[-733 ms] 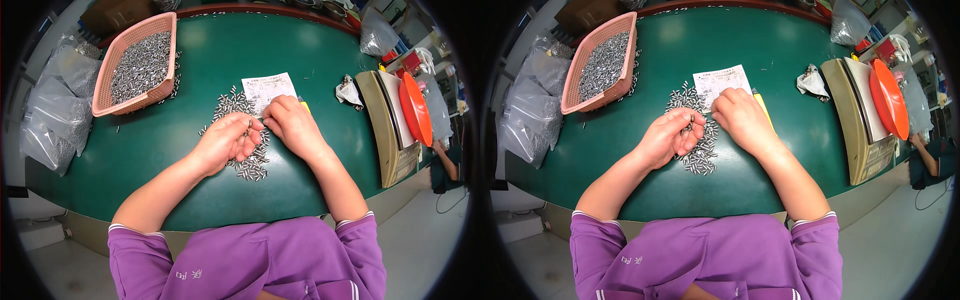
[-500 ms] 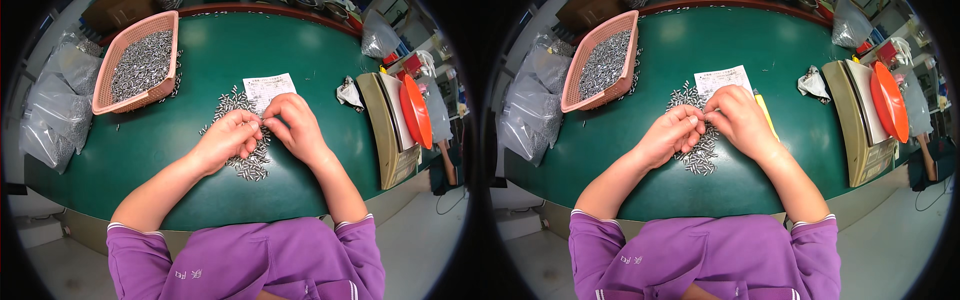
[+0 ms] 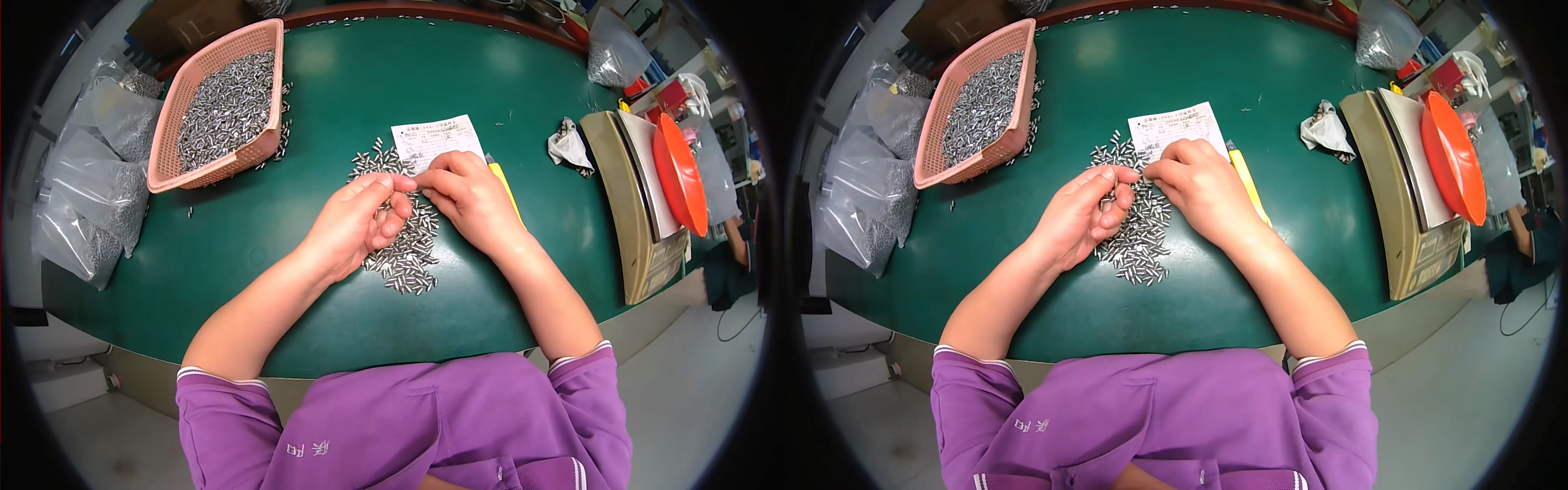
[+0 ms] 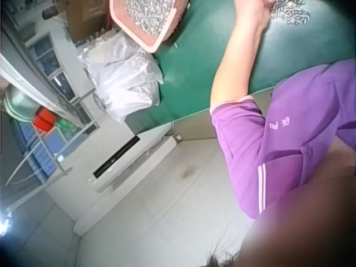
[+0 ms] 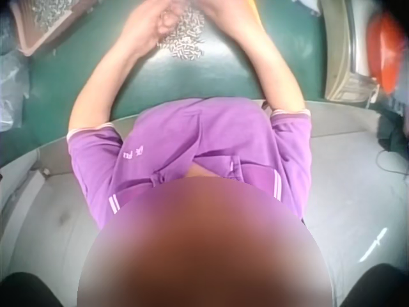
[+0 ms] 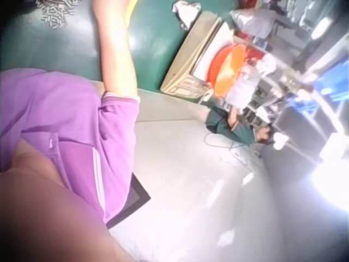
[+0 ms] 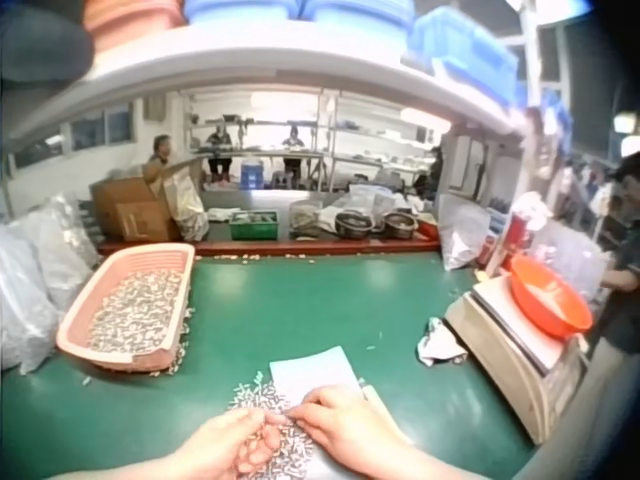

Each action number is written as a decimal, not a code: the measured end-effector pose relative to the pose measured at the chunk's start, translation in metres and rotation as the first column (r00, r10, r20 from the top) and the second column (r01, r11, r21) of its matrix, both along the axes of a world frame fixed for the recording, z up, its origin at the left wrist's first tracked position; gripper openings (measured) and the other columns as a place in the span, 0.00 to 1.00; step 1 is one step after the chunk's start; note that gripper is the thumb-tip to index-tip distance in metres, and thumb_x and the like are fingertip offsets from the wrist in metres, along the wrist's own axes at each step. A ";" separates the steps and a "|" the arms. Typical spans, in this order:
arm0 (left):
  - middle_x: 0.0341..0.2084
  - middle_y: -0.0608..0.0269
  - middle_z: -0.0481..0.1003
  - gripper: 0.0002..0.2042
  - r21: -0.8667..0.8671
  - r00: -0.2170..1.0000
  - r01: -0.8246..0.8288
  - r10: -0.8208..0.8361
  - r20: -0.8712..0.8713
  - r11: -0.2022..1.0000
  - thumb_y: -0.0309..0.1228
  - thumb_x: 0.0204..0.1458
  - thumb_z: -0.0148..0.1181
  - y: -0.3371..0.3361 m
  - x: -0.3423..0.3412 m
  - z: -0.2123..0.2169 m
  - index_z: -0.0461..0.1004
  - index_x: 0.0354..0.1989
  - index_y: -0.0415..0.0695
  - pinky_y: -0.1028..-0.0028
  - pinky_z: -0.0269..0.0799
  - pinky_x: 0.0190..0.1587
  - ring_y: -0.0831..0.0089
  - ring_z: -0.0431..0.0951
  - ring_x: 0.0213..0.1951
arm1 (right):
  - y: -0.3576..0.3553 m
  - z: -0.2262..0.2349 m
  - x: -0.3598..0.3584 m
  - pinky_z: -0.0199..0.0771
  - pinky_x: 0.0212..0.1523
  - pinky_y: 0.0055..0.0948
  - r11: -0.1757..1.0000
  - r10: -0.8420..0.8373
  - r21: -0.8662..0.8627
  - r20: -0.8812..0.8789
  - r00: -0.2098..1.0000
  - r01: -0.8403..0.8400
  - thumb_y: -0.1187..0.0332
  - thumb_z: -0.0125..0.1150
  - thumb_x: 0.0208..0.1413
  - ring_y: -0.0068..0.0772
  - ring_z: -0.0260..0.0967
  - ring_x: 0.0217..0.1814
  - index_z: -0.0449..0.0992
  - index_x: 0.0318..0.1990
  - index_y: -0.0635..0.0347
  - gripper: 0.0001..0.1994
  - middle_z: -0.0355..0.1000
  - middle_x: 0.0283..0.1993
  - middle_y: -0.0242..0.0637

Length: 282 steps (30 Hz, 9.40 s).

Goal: Inspecting and sorting small metal pins or terminals on a green workbench.

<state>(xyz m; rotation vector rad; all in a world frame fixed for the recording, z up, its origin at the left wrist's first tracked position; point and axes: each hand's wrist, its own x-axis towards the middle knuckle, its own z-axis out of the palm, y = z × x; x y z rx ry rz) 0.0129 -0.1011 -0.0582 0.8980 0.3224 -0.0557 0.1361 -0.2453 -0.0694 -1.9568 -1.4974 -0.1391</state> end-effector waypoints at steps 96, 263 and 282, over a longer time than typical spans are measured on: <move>0.29 0.64 0.68 0.07 0.040 0.993 -0.089 0.086 0.087 0.995 0.28 0.54 0.43 -0.004 0.000 -0.005 0.62 0.39 0.42 0.83 0.62 0.25 0.81 0.65 0.24 | 0.003 0.002 0.004 0.66 0.39 0.33 0.997 -0.071 0.011 0.114 0.991 0.070 0.75 0.57 0.42 0.39 0.65 0.38 0.75 0.37 0.53 0.12 0.67 0.32 0.36; 0.27 0.63 0.67 0.10 0.003 0.999 -0.039 0.039 -0.006 0.999 0.33 0.58 0.38 -0.005 -0.002 0.001 0.64 0.37 0.41 0.84 0.55 0.20 0.80 0.61 0.21 | 0.004 -0.002 0.004 0.64 0.42 0.33 0.997 -0.044 0.061 0.046 0.998 0.041 0.76 0.59 0.41 0.39 0.64 0.41 0.74 0.34 0.56 0.09 0.67 0.36 0.35; 0.26 0.66 0.66 0.07 0.166 0.998 0.028 -0.036 0.049 0.986 0.29 0.55 0.48 -0.008 -0.001 -0.005 0.62 0.39 0.42 0.87 0.55 0.17 0.85 0.61 0.20 | 0.004 0.006 -0.009 0.66 0.40 0.28 0.973 0.165 0.214 -0.373 0.913 -0.089 0.76 0.54 0.47 0.32 0.64 0.42 0.74 0.37 0.55 0.09 0.65 0.35 0.34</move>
